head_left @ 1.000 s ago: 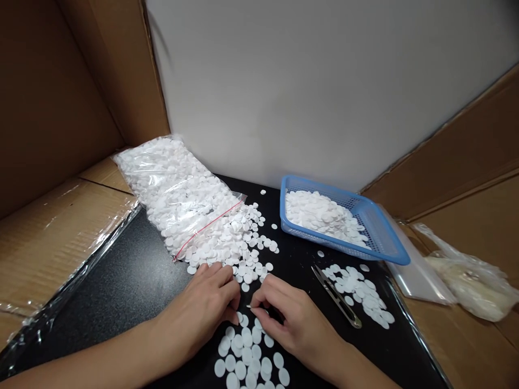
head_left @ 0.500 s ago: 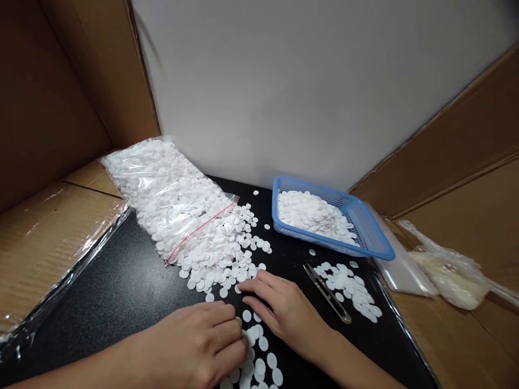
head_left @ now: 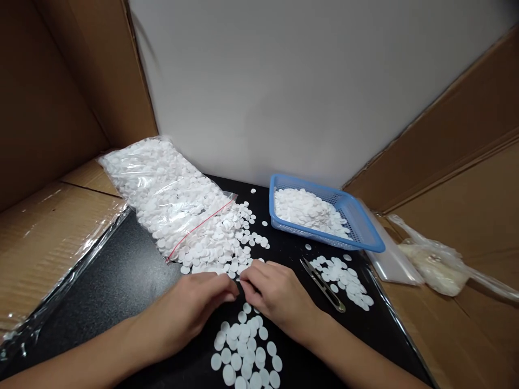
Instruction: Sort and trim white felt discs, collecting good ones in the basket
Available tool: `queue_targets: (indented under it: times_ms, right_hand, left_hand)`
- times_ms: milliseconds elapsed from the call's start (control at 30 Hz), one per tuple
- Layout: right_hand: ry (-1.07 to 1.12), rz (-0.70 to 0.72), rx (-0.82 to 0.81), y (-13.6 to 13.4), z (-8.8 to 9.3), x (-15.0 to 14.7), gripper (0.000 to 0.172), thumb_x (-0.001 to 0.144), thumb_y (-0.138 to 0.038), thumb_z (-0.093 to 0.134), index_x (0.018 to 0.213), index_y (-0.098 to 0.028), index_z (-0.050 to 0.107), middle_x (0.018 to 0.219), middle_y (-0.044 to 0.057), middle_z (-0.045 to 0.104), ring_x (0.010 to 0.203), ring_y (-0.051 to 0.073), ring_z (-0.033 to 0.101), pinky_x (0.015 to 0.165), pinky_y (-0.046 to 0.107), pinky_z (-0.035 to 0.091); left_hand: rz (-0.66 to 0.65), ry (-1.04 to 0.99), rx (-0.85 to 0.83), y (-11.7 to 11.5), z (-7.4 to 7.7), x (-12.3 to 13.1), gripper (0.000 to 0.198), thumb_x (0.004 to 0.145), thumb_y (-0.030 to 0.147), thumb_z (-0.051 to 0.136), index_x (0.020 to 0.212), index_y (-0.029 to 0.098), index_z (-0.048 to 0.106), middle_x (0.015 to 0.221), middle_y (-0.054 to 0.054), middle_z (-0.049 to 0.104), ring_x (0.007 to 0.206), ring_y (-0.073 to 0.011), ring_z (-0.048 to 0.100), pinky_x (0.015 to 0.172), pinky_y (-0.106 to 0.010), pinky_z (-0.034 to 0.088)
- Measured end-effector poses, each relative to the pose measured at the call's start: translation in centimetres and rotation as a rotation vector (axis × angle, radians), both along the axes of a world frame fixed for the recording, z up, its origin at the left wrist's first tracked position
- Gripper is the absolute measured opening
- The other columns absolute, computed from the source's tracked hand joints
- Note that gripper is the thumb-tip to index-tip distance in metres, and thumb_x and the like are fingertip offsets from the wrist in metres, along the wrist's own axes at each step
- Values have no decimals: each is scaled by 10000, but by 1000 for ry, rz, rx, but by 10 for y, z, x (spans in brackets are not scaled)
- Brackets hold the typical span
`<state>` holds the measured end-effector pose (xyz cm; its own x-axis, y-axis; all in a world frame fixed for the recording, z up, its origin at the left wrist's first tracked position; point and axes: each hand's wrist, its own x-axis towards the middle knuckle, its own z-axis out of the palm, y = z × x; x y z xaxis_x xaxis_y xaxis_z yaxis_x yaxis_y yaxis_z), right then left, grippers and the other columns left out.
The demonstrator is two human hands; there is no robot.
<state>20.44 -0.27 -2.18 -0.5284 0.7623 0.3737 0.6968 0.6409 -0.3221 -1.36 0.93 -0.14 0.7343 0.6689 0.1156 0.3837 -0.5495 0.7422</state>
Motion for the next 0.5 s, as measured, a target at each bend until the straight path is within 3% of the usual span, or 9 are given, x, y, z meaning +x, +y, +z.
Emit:
queue_targets:
  times_ms: [133, 200, 333, 500]
  right_hand:
    - [197, -155, -695, -14, 19, 7, 182, 821, -54, 576, 700, -191, 571, 596, -70, 458, 533, 85, 422, 482, 188, 311]
    - [214, -210, -830, -18, 22, 13, 168, 852, -107, 575, 709, -194, 566, 570, -79, 416, 525, 88, 378, 478, 198, 281]
    - [265, -243, -741, -19, 16, 23, 147, 948, -203, 501, 847, -203, 608, 658, -52, 476, 552, 108, 390, 503, 222, 305]
    - [244, -134, -576, -21, 7, 27, 222, 966, -161, 470, 972, -207, 687, 861, 21, 602, 663, 135, 561, 598, 243, 432]
  left_hand:
    - [73, 38, -56, 6, 1, -2, 158, 970, 100, 510, 949, 222, 608, 902, 12, 664, 818, -142, 632, 726, -233, 459]
    - [35, 101, -31, 6, -1, -2, 172, 925, 54, 544, 914, 212, 611, 914, 1, 632, 832, -153, 615, 718, -242, 446]
    - [1, 187, 10, 4, -5, 0, 204, 913, 18, 516, 887, 199, 606, 910, -11, 588, 823, -162, 589, 703, -251, 424]
    - [32, 258, -9, 10, -3, -5, 239, 869, -22, 515, 884, 196, 614, 917, -11, 590, 844, -170, 592, 718, -259, 414]
